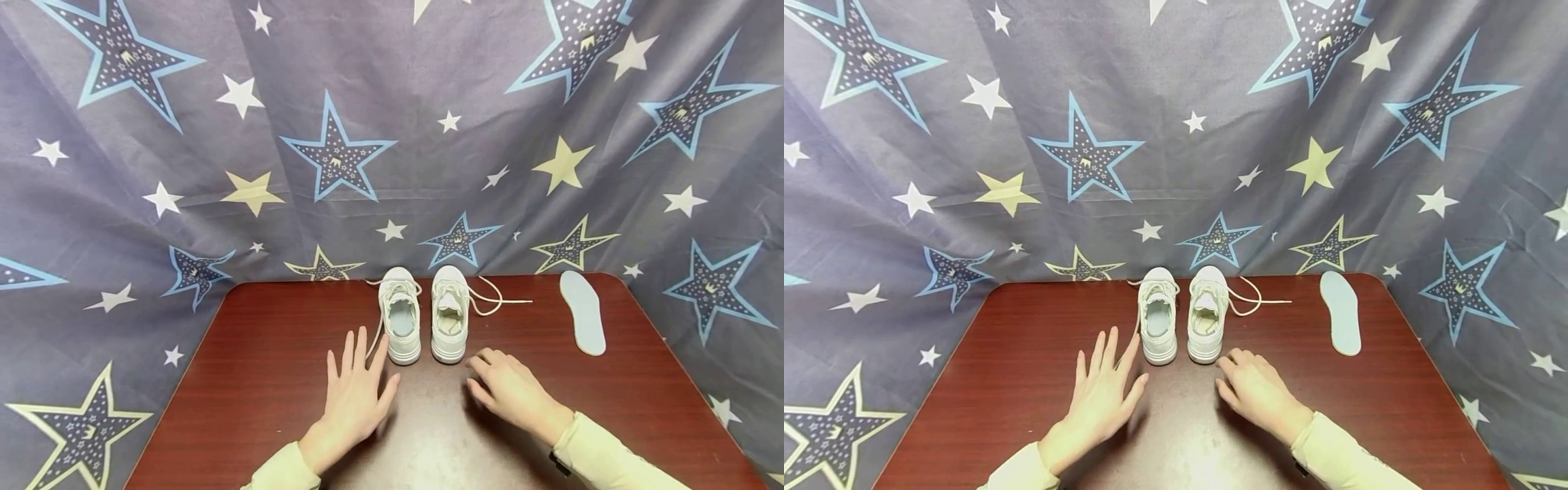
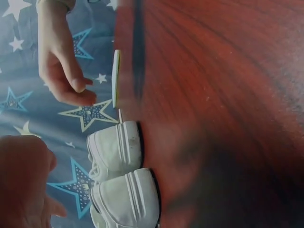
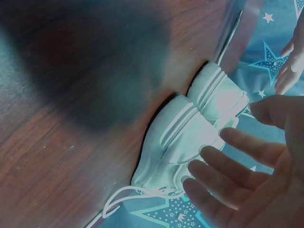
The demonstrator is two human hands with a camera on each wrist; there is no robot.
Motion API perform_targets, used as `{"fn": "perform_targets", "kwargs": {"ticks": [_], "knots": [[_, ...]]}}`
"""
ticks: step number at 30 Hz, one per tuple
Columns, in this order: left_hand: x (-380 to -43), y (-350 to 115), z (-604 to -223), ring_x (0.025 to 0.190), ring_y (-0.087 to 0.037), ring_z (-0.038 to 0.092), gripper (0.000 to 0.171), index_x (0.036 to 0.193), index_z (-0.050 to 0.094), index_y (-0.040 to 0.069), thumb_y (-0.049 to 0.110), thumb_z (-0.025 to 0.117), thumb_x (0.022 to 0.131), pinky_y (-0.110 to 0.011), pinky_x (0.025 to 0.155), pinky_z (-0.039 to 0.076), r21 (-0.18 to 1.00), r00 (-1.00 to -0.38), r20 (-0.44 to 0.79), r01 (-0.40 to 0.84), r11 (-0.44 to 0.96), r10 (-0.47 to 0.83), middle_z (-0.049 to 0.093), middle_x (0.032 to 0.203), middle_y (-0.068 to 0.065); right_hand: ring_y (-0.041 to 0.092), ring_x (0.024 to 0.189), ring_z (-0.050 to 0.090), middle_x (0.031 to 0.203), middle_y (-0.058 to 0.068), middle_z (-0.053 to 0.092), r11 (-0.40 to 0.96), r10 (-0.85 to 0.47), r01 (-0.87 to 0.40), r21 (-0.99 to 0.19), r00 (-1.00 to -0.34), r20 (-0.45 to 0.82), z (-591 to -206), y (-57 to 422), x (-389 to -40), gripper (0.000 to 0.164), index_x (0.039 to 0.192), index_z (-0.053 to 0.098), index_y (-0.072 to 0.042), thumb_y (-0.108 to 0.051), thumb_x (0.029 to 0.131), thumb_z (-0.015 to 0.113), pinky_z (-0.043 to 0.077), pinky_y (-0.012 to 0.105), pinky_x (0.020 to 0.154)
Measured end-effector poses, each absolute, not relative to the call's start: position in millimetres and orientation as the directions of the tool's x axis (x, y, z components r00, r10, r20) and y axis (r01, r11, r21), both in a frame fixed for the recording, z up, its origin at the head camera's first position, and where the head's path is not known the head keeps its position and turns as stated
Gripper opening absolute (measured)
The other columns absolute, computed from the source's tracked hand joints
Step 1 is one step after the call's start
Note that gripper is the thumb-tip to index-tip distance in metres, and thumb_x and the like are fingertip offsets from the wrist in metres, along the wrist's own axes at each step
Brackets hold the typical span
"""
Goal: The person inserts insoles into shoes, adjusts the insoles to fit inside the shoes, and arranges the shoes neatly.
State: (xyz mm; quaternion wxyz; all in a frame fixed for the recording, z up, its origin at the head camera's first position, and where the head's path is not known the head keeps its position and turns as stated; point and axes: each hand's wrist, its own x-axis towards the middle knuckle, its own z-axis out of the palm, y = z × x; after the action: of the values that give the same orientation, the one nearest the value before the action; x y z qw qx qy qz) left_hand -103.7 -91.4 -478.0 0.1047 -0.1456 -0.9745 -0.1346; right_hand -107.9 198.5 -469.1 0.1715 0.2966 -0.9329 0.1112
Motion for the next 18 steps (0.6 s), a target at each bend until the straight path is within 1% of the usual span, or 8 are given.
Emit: {"fn": "perform_targets", "kwargs": {"ticks": [3,6,10,14,18], "knots": [[-99,-92,-479,0.157,-0.044,0.017,0.07,0.162,0.039,0.02,0.053,0.053,0.101,-0.076,0.115,0.018,0.215,-0.94,0.231,0.301,0.929,0.251,0.025,0.168,-0.023,0.025,0.08,0.064,0.095,0.005,0.065,0.813,-0.494,-0.574,-0.101,-0.771,0.403,-472,196,-108,0.018,0.098,0.068,-0.01,-0.02,0.087,0.079,0.054,0.044,0.069],[-96,-92,-480,0.157,-0.043,0.017,0.071,0.162,0.038,0.021,0.055,0.053,0.101,-0.077,0.115,0.017,0.226,-0.943,0.226,0.295,0.928,0.245,0.025,0.168,-0.022,0.027,0.078,0.065,0.094,0.006,0.066,0.827,-0.466,-0.552,-0.107,-0.78,0.417,-475,195,-110,0.018,0.099,0.069,-0.008,-0.019,0.087,0.078,0.055,0.044,0.067],[-94,-93,-483,0.157,-0.042,0.018,0.071,0.161,0.04,0.021,0.056,0.053,0.101,-0.076,0.115,0.017,0.24,-0.945,0.229,0.289,0.927,0.235,0.026,0.168,-0.023,0.03,0.076,0.067,0.09,0.007,0.066,0.84,-0.422,-0.521,-0.151,-0.802,0.422,-474,195,-117,0.017,0.098,0.07,-0.007,-0.016,0.087,0.078,0.055,0.045,0.064],[-93,-94,-484,0.155,-0.044,0.022,0.071,0.16,0.043,0.019,0.056,0.054,0.1,-0.076,0.115,0.019,0.226,-0.944,0.235,0.284,0.932,0.231,0.031,0.165,-0.024,0.03,0.073,0.067,0.085,0.007,0.064,0.851,-0.37,-0.481,-0.209,-0.833,0.412,-471,198,-130,0.015,0.097,0.069,-0.006,-0.013,0.087,0.077,0.055,0.046,0.06],[-91,-97,-484,0.154,-0.045,0.025,0.07,0.157,0.047,0.017,0.056,0.055,0.099,-0.076,0.115,0.019,0.222,-0.943,0.241,0.282,0.933,0.228,0.036,0.163,-0.025,0.032,0.072,0.068,0.083,0.009,0.065,0.862,-0.345,-0.456,-0.22,-0.848,0.402,-467,199,-151,0.012,0.096,0.068,-0.005,-0.012,0.089,0.075,0.054,0.049,0.058]]}}
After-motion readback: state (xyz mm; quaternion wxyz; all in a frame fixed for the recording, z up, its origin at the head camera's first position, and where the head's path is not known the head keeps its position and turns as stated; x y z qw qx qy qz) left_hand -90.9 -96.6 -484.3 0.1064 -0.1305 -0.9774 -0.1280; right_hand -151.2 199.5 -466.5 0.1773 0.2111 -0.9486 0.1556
